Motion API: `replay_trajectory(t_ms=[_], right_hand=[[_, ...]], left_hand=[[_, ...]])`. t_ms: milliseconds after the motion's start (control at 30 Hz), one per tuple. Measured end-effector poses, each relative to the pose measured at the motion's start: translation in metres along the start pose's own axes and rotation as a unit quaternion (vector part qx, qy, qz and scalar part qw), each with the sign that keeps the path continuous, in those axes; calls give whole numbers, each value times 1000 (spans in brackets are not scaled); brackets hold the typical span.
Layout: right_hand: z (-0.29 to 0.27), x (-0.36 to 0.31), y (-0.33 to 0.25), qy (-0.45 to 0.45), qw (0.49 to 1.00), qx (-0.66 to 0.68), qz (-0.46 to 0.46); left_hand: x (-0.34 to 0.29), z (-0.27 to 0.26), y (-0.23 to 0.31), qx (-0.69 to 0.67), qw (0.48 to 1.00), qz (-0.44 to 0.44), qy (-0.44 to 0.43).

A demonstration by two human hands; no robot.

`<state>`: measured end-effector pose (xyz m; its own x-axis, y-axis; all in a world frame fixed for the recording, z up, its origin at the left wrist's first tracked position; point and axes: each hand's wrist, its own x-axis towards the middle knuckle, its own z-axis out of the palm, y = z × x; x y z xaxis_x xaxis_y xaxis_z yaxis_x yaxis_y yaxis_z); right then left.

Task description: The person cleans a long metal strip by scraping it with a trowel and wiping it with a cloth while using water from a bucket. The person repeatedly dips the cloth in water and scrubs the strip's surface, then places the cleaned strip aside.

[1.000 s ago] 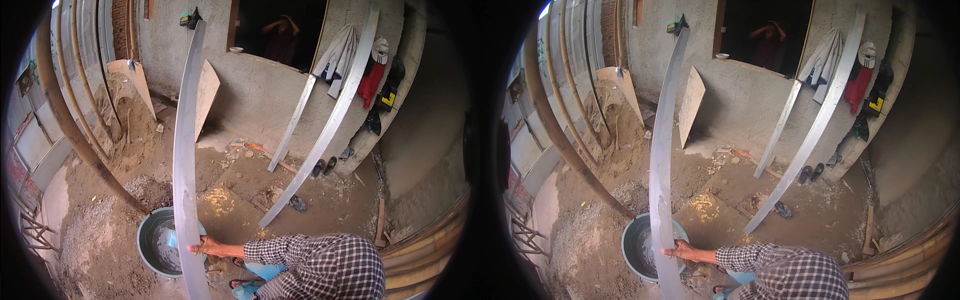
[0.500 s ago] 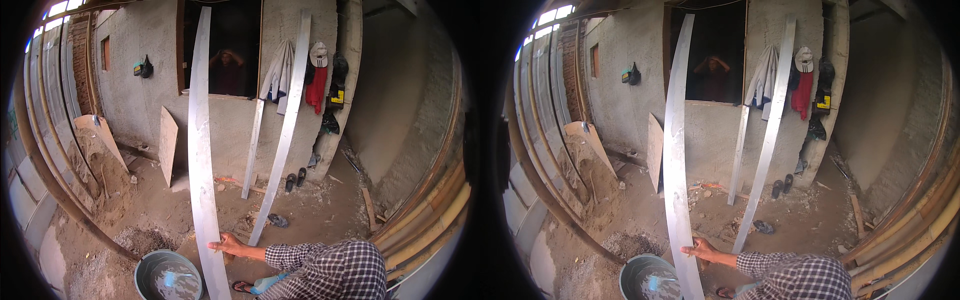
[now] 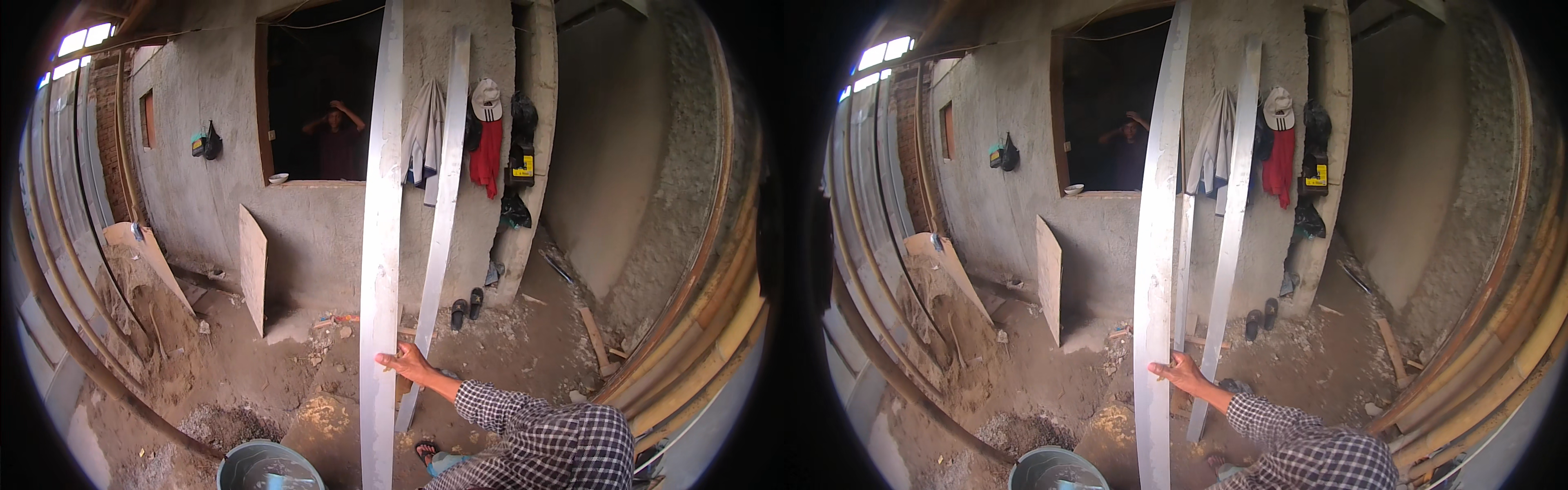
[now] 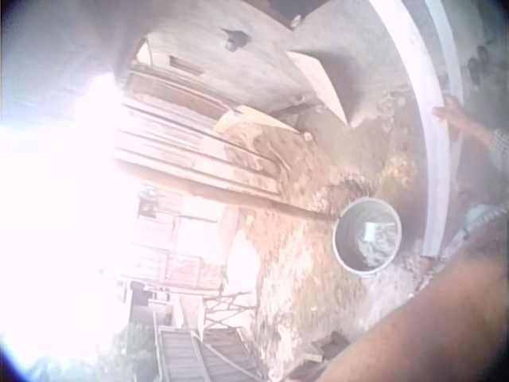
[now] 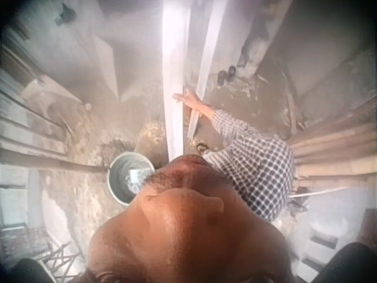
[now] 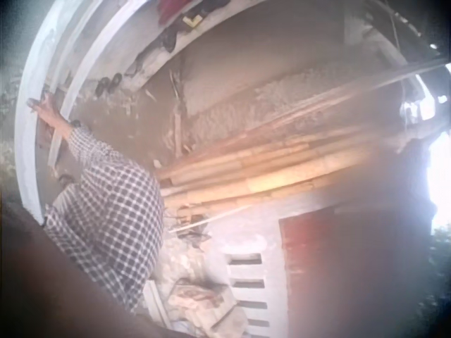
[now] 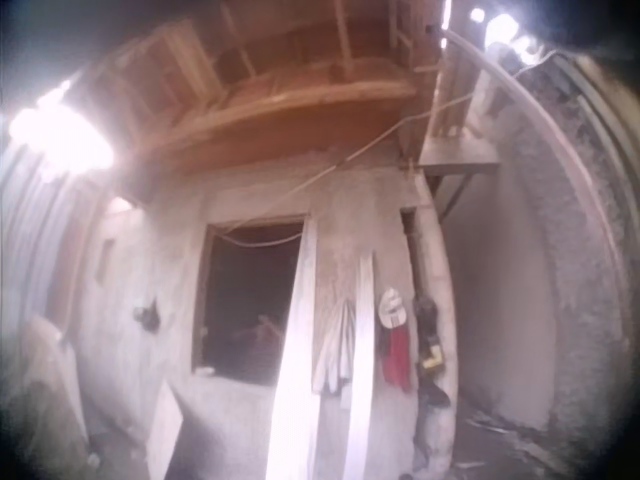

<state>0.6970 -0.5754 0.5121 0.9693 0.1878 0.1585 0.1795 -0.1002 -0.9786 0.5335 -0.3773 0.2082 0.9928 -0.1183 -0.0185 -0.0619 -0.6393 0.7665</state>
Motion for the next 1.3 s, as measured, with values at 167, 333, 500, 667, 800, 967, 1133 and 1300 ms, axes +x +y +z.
replay_trajectory(t_ms=[167, 333, 500, 667, 800, 967, 1133, 1300], right_hand=[[-62, 71, -9, 51, 997, -7, -51], [-142, 178, -4, 56, 996, -45, -50], [-203, 307, 36, 87, 993, -57, -49], [-252, 388, 103, 113, 988, -98, -31], [-257, 441, 151, 173, 974, -136, 52], [-280, 502, 209, 205, 952, -166, 156], [-288, 567, 240, 251, 911, -172, 280], [-315, 601, 299, 280, 885, -219, 300]], left_hand=[[31, 25, -7, -9, 1000, -16, -11], [68, 62, -32, -15, 999, -51, -5], [67, 70, -88, -91, 987, -132, 27], [46, 80, -52, -146, 938, -281, 145], [-42, 98, -9, -91, 887, -422, 165], [-139, 147, 32, -177, 784, -568, 178], [-153, 162, 74, -212, 751, -588, 212], [-160, 160, 116, -266, 691, -628, 240]])
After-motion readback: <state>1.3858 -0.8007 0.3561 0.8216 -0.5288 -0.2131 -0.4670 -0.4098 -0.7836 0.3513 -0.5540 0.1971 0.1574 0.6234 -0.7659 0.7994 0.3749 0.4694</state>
